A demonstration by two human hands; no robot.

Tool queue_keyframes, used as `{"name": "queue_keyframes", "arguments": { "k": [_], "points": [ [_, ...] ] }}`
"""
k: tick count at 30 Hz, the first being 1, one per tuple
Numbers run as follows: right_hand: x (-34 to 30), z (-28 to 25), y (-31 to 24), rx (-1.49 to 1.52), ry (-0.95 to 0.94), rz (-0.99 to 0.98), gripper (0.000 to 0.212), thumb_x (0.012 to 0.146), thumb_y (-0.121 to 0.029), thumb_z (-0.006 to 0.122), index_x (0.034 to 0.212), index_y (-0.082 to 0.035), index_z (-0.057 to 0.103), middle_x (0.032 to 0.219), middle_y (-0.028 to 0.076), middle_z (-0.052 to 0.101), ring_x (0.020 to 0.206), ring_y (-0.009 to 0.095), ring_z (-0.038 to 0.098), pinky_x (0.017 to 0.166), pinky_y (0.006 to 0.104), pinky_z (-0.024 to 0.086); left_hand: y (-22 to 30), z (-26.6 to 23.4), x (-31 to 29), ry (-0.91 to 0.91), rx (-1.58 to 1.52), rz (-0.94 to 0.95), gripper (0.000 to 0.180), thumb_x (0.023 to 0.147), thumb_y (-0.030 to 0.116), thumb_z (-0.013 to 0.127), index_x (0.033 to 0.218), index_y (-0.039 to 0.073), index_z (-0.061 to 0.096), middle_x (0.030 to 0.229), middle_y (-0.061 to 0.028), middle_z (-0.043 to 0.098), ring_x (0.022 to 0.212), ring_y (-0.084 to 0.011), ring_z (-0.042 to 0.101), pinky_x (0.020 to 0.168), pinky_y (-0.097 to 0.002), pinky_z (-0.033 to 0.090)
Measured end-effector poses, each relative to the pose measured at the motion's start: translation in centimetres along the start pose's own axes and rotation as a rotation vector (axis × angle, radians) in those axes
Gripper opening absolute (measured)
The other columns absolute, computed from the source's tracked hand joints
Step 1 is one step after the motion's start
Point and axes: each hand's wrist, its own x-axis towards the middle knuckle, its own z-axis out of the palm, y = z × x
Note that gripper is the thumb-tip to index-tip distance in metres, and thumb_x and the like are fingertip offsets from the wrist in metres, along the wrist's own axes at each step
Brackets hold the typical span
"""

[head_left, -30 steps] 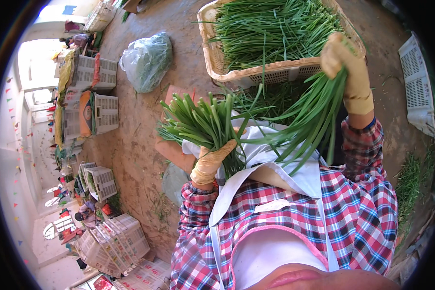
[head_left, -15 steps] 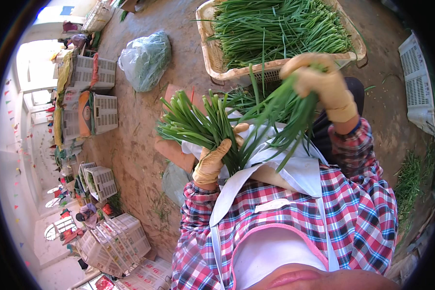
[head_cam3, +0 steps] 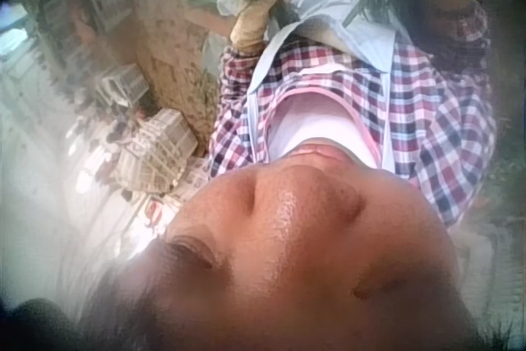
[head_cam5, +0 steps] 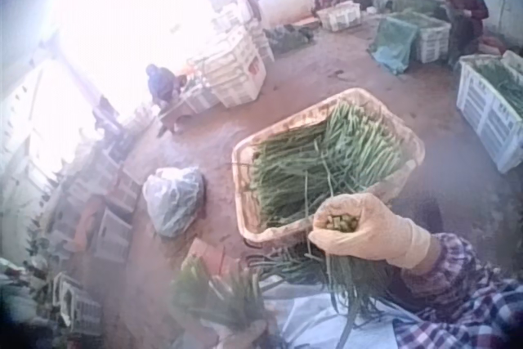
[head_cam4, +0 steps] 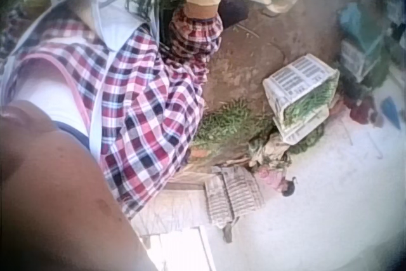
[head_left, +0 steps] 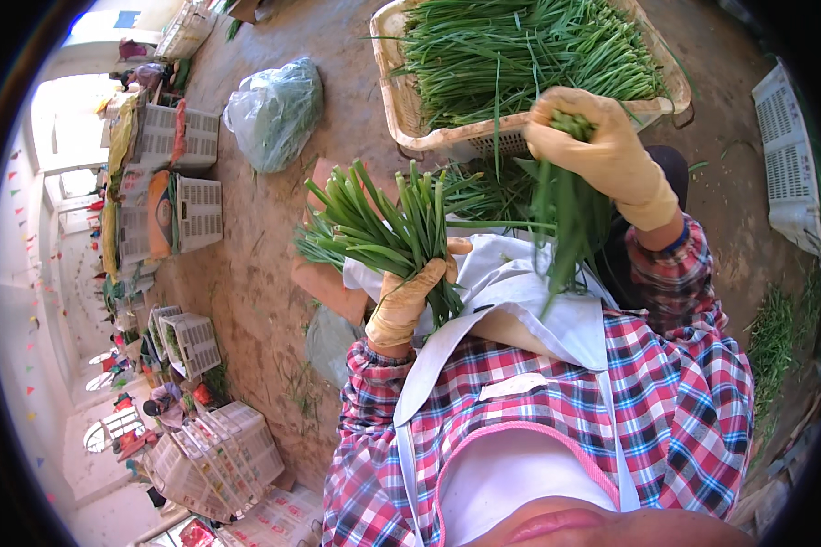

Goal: The person sorts green onions by hand, removing damaged leaves and organizing them into bundles.

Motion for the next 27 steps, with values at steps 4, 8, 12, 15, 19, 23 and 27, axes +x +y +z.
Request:
{"name": "queue_keyframes", "arguments": {
  "k": [4,8,12,15,19,23,27],
  "points": [
    [0.6,0.2,0.0,0.179,-0.086,0.114,0.009,0.08,-0.007,0.064,0.075,-0.003,0.058,0.067,-0.005,0.054,0.06,0.0,0.045,0.052,0.0167,0.035,0.1,0.8,-0.1,0.005,-0.013,-0.002,0.03,0.086,0.021,0.062,0.106,-0.001,0.061,0.089,-0.0017,0.06,0.073,-0.0086,0.048,0.067,-0.0225,0.039],
    [0.7,1.6,0.6,0.073,-0.131,-0.066,0.015,0.076,-0.013,0.072,0.085,-0.003,0.064,0.075,-0.002,0.062,0.064,0.003,0.051,0.057,0.0187,0.041,-0.1,-0.1,-0.1,-0.052,0.01,-0.01,0.03,0.085,0.019,0.063,0.107,-0.001,0.06,0.098,-0.0051,0.062,0.074,-0.009,0.049,0.068,-0.0225,0.041],
    [0.4,4.8,0.6,0.13,-0.278,-0.11,0.026,0.075,-0.015,0.074,0.096,-0.001,0.067,0.082,0.005,0.066,0.075,0.01,0.058,0.07,0.0247,0.048,-0.5,0.0,-0.1,-0.066,0.01,-0.026,0.025,0.085,0.013,0.062,0.105,0.0,0.058,0.103,-0.0082,0.062,0.075,-0.0099,0.051,0.069,-0.0236,0.043],
    [-0.3,5.6,1.9,0.362,-0.231,-0.053,0.02,0.077,-0.01,0.072,0.092,0.001,0.067,0.081,0.005,0.063,0.076,0.011,0.057,0.069,0.0256,0.047,-0.4,0.2,0.1,-0.058,0.083,-0.083,0.021,0.086,0.012,0.062,0.104,0.001,0.059,0.102,-0.0088,0.062,0.076,-0.0111,0.052,0.069,-0.0248,0.044],
    [-0.7,6.6,2.0,0.418,-0.088,-0.082,0.012,0.077,-0.005,0.069,0.087,0.001,0.067,0.079,0.004,0.062,0.076,0.01,0.057,0.07,0.0267,0.047,-1.2,0.4,0.0,-0.048,-0.098,-0.014,0.033,0.087,0.015,0.062,0.115,0.001,0.052,0.105,-0.0084,0.061,0.076,-0.0114,0.053,0.067,-0.0246,0.044],
    [-1.6,6.6,1.8,0.071,0.082,-0.232,0.008,0.077,-0.002,0.067,0.085,-0.001,0.067,0.08,0.003,0.062,0.077,0.009,0.056,0.071,0.0252,0.048,-0.9,0.9,0.5,0.036,-0.197,-0.003,0.043,0.087,0.013,0.061,0.125,0.002,0.044,0.11,-0.0077,0.059,0.078,-0.0116,0.054,0.068,-0.0239,0.044],
    [-2.2,7.3,2.2,0.28,0.081,-0.127,0.013,0.075,-0.001,0.068,0.087,-0.001,0.064,0.08,0.0,0.061,0.077,0.006,0.054,0.071,0.0209,0.047,-2.1,0.6,0.1,0.087,-0.05,0.008,0.049,0.087,0.006,0.059,0.132,0.005,0.039,0.103,-0.0059,0.059,0.081,-0.013,0.055,0.074,-0.0253,0.046]
  ]
}}
